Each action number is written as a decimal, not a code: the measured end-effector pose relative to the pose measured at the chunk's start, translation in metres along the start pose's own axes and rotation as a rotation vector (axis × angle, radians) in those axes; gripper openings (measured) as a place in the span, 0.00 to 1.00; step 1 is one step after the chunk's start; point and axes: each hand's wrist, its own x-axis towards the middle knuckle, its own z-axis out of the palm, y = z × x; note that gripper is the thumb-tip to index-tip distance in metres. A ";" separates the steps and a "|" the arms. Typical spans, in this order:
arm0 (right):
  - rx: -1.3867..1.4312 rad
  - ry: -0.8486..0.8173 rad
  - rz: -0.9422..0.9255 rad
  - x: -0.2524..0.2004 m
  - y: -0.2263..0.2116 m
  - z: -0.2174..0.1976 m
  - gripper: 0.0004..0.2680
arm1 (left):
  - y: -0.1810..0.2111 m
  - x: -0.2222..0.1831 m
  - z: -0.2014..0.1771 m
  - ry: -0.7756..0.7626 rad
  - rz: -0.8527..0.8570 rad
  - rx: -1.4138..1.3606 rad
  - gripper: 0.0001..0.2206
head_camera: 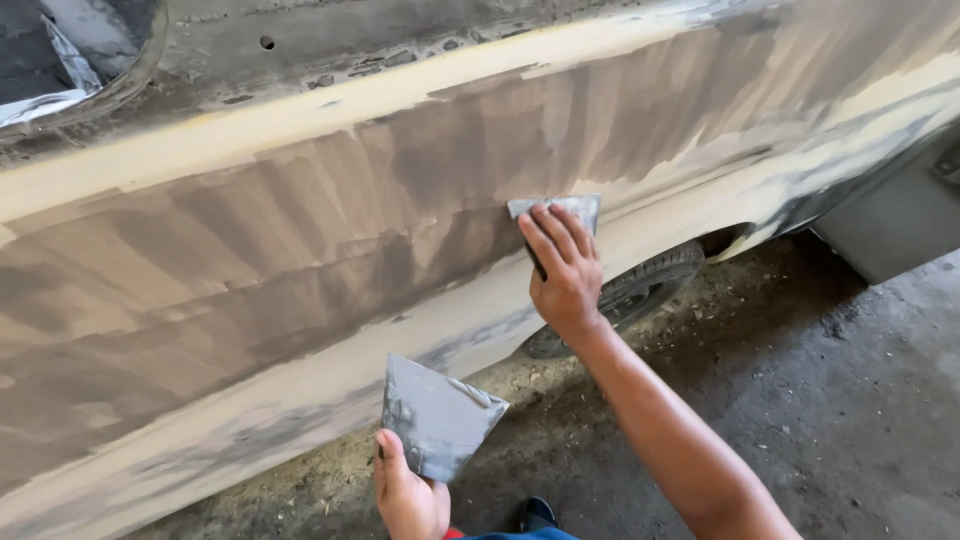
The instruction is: The person scoops body filler from a container onto a putty knife and applies it to the side panel of a vehicle using a spreader. They repeatedly smooth the filler across the surface and scrape excess material back onto the knife.
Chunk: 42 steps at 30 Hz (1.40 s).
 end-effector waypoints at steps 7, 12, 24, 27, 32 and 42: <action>-0.019 -0.046 0.006 -0.061 -0.022 0.041 0.17 | -0.002 0.012 -0.010 0.081 -0.014 0.007 0.27; 0.102 -0.166 0.060 -0.104 -0.013 0.047 0.15 | 0.005 0.017 0.001 0.058 -0.104 0.017 0.27; 0.359 0.099 0.565 -0.075 -0.089 0.060 0.21 | 0.031 0.048 -0.019 -0.043 -0.158 0.038 0.25; 0.414 -0.069 0.480 -0.092 -0.099 0.047 0.19 | 0.047 0.049 -0.011 -0.152 -0.162 0.035 0.25; 0.373 0.019 0.321 -0.058 -0.071 -0.001 0.17 | 0.060 0.052 -0.011 -0.211 -0.180 0.038 0.26; -0.089 -0.036 -0.033 0.034 -0.046 -0.019 0.14 | 0.059 0.049 -0.023 -0.131 -0.161 -0.006 0.27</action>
